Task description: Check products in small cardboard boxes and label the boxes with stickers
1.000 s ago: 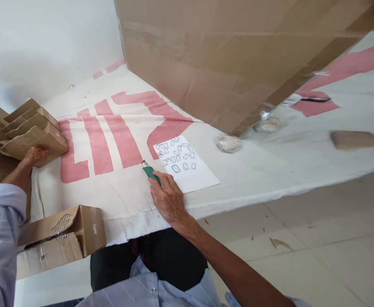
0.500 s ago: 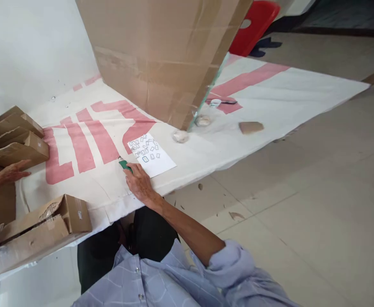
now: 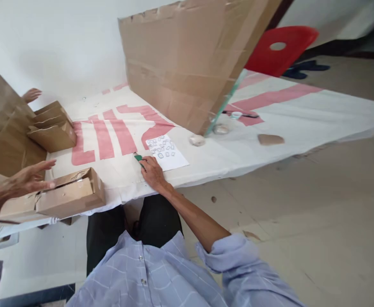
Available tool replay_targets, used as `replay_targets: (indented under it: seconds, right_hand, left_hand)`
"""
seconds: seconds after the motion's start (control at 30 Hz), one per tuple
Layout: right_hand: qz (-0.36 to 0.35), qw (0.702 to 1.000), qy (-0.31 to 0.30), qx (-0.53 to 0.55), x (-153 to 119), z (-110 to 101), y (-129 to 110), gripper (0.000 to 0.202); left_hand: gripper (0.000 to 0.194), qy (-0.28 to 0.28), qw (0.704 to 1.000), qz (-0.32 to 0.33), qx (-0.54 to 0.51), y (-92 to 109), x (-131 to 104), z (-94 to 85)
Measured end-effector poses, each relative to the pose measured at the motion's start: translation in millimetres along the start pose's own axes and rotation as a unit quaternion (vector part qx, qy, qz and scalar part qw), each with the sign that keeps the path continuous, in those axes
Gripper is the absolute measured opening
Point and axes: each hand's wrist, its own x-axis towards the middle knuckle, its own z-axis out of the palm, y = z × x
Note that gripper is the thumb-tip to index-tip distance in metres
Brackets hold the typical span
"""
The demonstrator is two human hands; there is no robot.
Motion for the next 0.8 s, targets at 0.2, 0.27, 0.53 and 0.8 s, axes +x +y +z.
replay_targets:
  seconds: [0.2, 0.27, 0.53, 0.8]
  right_hand:
    - [-0.027, 0.999, -0.006, 0.024, 1, 9, 1, 0.041]
    - [-0.027, 0.999, -0.013, 0.025, 3, 13, -4, 0.042]
    - [-0.037, 0.999, -0.024, -0.007, 0, 11, 0, 0.039]
    - [-0.075, 0.996, -0.013, -0.046, -24, -19, 23, 0.031]
  left_hand:
    - [0.119, -0.068, 0.993, 0.039, 0.089, -22, -41, 42.5]
    - [0.112, -0.041, 0.991, 0.053, 0.114, -22, -41, 54.5]
    - [0.097, 0.082, 0.990, 0.115, -0.003, 35, -44, 110.9]
    - [0.096, 0.194, 0.953, 0.097, -0.210, 32, -52, 149.0]
